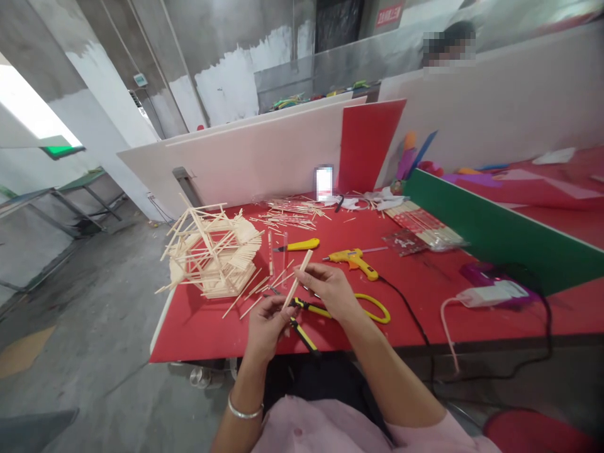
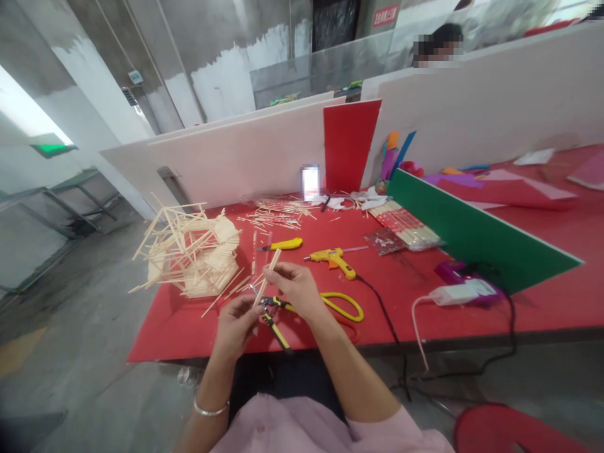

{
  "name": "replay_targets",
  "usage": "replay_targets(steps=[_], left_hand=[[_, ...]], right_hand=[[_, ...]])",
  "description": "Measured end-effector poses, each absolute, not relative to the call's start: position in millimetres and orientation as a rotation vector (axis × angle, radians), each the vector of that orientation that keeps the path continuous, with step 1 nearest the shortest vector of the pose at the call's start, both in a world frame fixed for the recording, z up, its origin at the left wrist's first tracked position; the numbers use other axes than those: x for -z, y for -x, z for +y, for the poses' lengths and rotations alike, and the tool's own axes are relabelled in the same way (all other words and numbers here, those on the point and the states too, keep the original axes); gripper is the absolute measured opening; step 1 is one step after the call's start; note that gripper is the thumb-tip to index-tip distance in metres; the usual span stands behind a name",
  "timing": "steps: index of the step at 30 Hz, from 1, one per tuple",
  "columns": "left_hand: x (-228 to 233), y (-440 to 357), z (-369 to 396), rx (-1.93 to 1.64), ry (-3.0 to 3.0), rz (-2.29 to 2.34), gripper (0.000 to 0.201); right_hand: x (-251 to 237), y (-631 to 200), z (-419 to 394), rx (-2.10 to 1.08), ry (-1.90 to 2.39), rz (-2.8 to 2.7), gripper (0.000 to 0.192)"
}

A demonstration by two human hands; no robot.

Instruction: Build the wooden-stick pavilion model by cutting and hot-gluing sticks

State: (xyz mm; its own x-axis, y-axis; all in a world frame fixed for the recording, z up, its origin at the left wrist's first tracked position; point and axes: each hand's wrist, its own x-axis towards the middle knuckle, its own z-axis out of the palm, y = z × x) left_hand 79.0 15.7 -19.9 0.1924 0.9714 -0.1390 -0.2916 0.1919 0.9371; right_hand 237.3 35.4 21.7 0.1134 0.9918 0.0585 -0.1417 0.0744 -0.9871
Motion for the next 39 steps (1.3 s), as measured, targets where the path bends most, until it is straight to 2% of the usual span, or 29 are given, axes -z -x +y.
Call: replay_targets(steps=[6,15,29,35,39], left_hand=[[27.0,-68.8,21.8,-1.181,-0.844,0.994,0.033],[19.1,-69.4,27.3,-1.390,-0.558,0.845,0.028],[23.6,-71.1,26.9,-1.467,-0.511,0.960,0.034],[33.0,-66.8,34.4,-1.576,-0.280,0.992,0.040],[39.2,-60.4,38.6,-1.709,-0.216,1.034,0.041]], right_hand=[[-14.2,-239.3,37.9,-1.079,1.134,-0.915,0.036],[6.1,-242.2,29.0,-1.111,1.157,-0.810,0.034],[20.2,-244.1,22.2,-1.201,1.192,-0.727,0.040],[30.7,-247.7,26.1,-1.051,1.258,-0.721,0.038],[41.1,-249.3,27.9,-0.729,1.346,-0.953,0.029]])
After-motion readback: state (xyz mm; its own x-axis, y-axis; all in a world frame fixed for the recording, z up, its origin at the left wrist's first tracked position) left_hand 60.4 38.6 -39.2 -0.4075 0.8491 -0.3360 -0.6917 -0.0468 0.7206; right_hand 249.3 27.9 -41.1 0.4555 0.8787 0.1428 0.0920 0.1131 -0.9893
